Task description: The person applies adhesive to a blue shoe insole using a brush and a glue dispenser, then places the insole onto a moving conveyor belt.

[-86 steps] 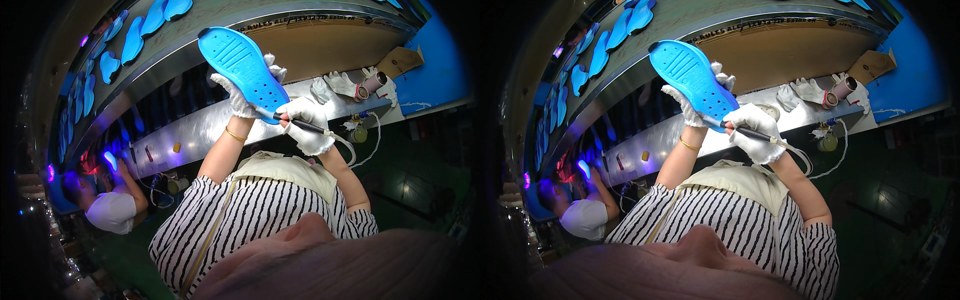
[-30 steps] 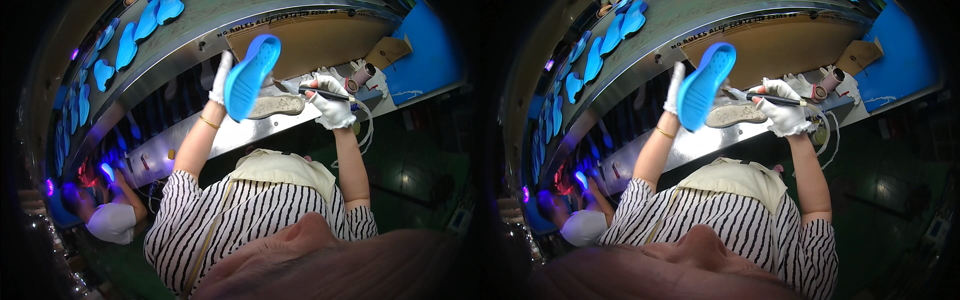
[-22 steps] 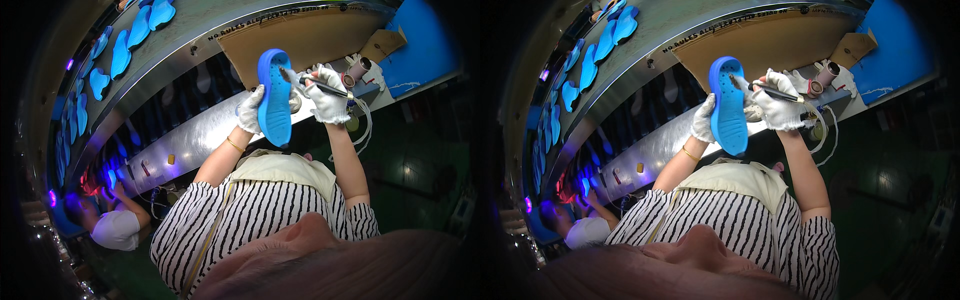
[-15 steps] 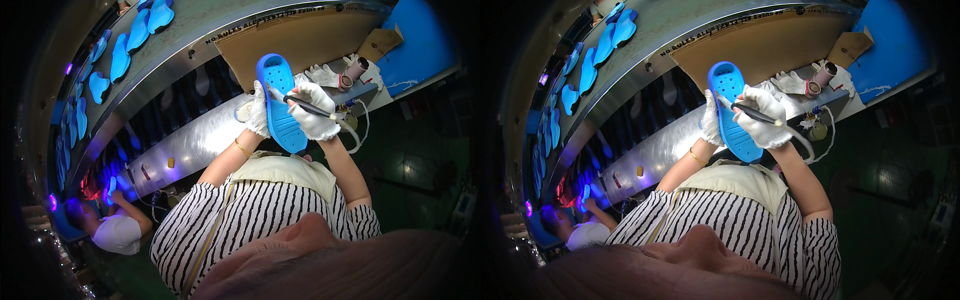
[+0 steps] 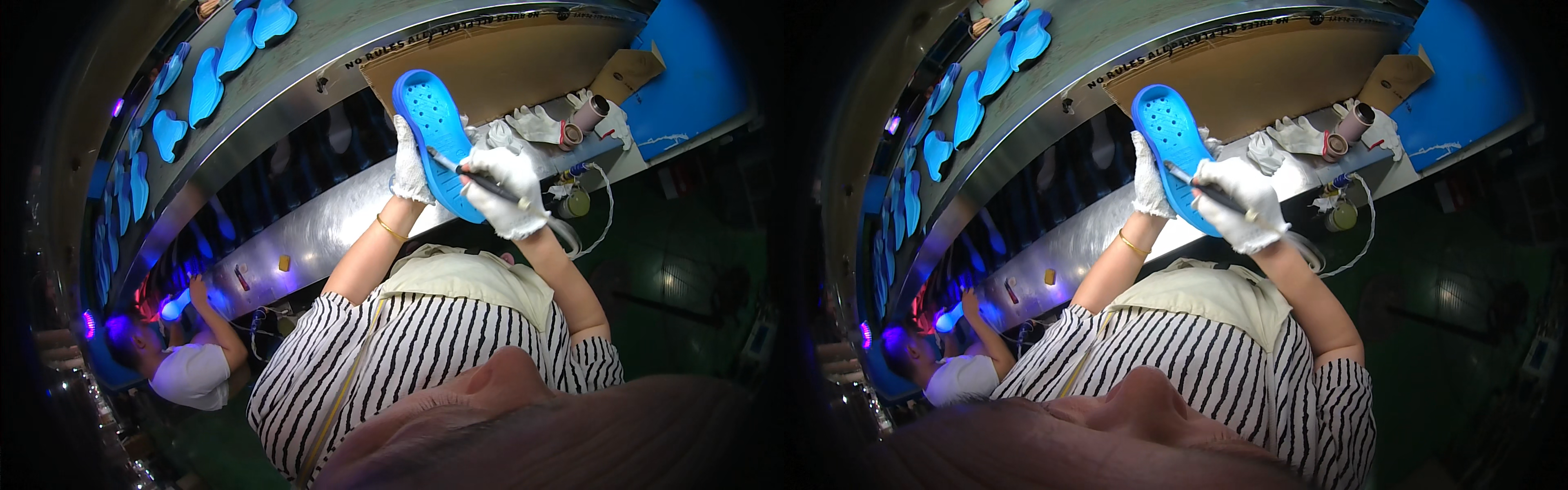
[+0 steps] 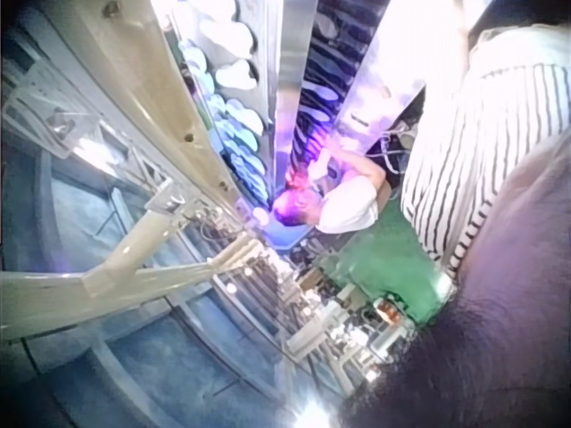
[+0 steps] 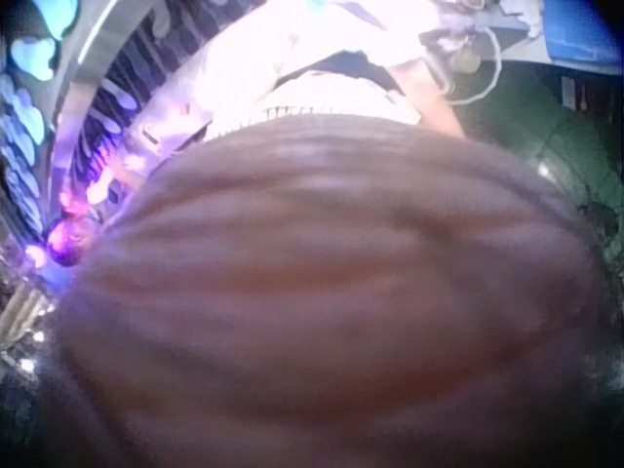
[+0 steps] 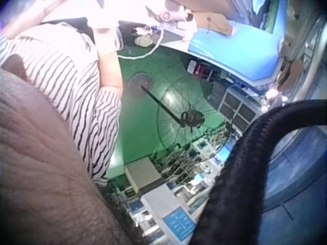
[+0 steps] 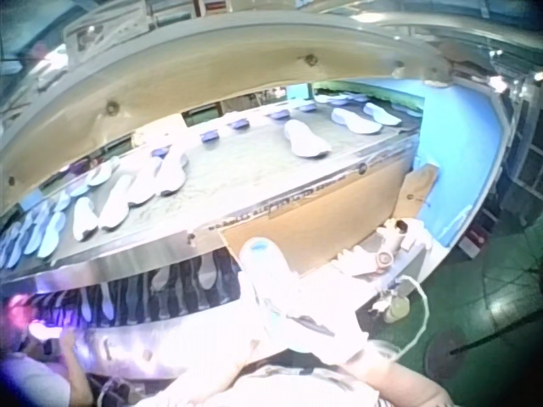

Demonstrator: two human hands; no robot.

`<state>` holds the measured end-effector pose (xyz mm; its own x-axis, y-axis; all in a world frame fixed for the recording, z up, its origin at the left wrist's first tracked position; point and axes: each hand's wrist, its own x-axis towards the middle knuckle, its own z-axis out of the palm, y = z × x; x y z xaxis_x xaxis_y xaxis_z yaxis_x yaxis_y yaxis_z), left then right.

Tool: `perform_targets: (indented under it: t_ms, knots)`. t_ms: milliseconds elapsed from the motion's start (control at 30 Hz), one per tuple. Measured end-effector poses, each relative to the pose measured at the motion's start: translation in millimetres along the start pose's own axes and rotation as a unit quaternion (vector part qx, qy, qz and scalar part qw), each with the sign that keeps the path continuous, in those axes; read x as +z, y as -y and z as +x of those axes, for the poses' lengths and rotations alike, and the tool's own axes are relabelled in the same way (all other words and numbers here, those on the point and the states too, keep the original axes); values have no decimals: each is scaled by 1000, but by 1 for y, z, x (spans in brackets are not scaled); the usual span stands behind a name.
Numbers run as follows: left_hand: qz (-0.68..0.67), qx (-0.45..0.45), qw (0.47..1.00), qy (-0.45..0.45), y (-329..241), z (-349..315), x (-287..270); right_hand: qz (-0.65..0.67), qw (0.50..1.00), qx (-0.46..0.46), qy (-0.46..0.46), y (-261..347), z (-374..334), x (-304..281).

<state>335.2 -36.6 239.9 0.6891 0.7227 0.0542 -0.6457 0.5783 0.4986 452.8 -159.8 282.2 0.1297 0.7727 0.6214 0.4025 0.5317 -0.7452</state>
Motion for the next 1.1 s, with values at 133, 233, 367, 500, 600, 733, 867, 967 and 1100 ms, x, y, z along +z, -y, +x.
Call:
perform_targets:
  t_ms: [133, 233, 367, 500, 600, 733, 867, 967, 1100]
  knots:
    - [-8, -5, 1000, 8, -8, 1, -1, 33, 997, 59, 42, 4, -3, -8]
    - [-29, -12, 1000, 4, -12, 2, 12, 55, 995, 80, -37, 0, -2, -7]
    - [-29, -30, 998, 40, -27, 7, 9, 50, 998, 14, 39, 8, -7, 0]
    - [-79, -44, 993, 75, -32, 8, 12, 140, 972, 185, 30, 6, 2, -18]
    - [-73, -56, 992, 90, -19, -5, 33, 171, 970, 169, -33, -10, 11, -27]
    - [-37, -56, 994, 86, 6, -23, 52, 196, 966, 154, -69, -16, 15, -38]
    - [-37, -39, 989, 134, 3, 1, 23, 76, 997, 1, -10, -2, 6, -16]
    - [-4, 1, 998, 66, -2, 3, 36, 183, 973, 133, 46, 11, 0, -10]
    - [-19, 38, 995, 93, -7, -4, 46, 223, 960, 163, -53, 3, 0, -12]
